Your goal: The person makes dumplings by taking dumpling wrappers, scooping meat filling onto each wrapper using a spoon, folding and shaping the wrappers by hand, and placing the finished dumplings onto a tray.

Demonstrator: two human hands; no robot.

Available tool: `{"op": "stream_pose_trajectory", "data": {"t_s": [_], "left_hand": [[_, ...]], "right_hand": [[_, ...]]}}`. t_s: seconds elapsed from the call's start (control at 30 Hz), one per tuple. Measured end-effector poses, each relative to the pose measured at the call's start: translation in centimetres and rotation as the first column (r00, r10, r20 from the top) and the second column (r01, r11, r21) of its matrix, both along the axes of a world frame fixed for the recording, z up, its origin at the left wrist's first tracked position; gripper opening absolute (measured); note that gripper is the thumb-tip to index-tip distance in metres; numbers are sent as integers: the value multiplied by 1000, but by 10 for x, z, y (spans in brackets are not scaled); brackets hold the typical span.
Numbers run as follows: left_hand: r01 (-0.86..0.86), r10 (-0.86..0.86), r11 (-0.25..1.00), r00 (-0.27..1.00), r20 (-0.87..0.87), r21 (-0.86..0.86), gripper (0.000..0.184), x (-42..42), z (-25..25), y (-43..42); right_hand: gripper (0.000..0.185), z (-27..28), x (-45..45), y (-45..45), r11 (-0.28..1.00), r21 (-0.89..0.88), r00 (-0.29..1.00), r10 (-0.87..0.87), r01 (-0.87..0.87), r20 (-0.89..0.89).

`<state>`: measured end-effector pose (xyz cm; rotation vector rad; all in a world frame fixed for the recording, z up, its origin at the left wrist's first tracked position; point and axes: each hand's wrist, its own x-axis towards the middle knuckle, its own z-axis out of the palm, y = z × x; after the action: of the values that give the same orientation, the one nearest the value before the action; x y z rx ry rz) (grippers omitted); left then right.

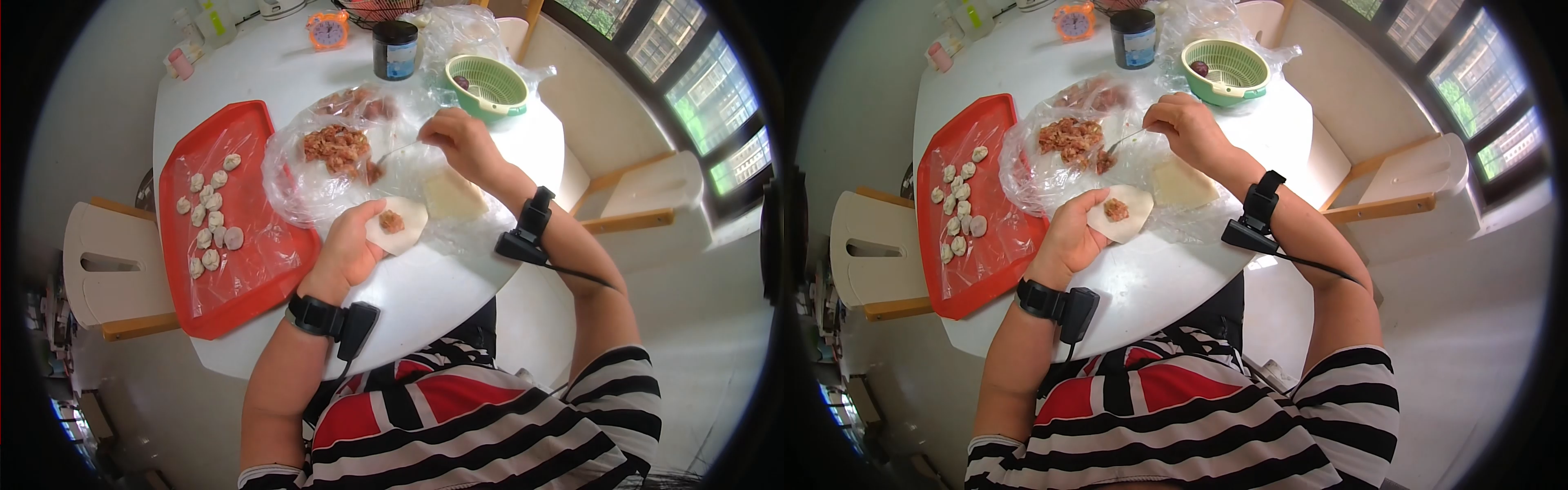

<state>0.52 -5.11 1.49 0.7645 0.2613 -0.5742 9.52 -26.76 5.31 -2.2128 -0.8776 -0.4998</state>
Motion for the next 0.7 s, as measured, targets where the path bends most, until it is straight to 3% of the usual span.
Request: {"op": "stream_pose_trajectory", "data": {"t_s": [0.2, 0.37, 0.5, 0.57, 0.7], "left_hand": [[-21, 21, 1000, 1000, -4, -1, 37, -1, 2, -1], [-28, 28, 1000, 1000, -13, 1, 37, 0, 3, -1], [-20, 20, 1000, 1000, -5, -2, 38, 0, 1, -1], [-13, 13, 1000, 1000, -1, 0, 38, 0, 1, -1], [-13, 13, 1000, 1000, -7, -6, 38, 1, -2, -1]], "right_hand": [[9, 6, -3, -8, 993, -122, 997, 11, -2, 74], [8, 4, -2, -10, 991, -17, 964, -134, 134, -229], [8, 4, -5, -7, 995, 54, 963, -73, 90, -260], [9, 3, -5, -5, 1000, -23, 999, 9, -10, -46], [8, 2, -5, -2, 996, -78, 992, 50, -41, 117]]}}
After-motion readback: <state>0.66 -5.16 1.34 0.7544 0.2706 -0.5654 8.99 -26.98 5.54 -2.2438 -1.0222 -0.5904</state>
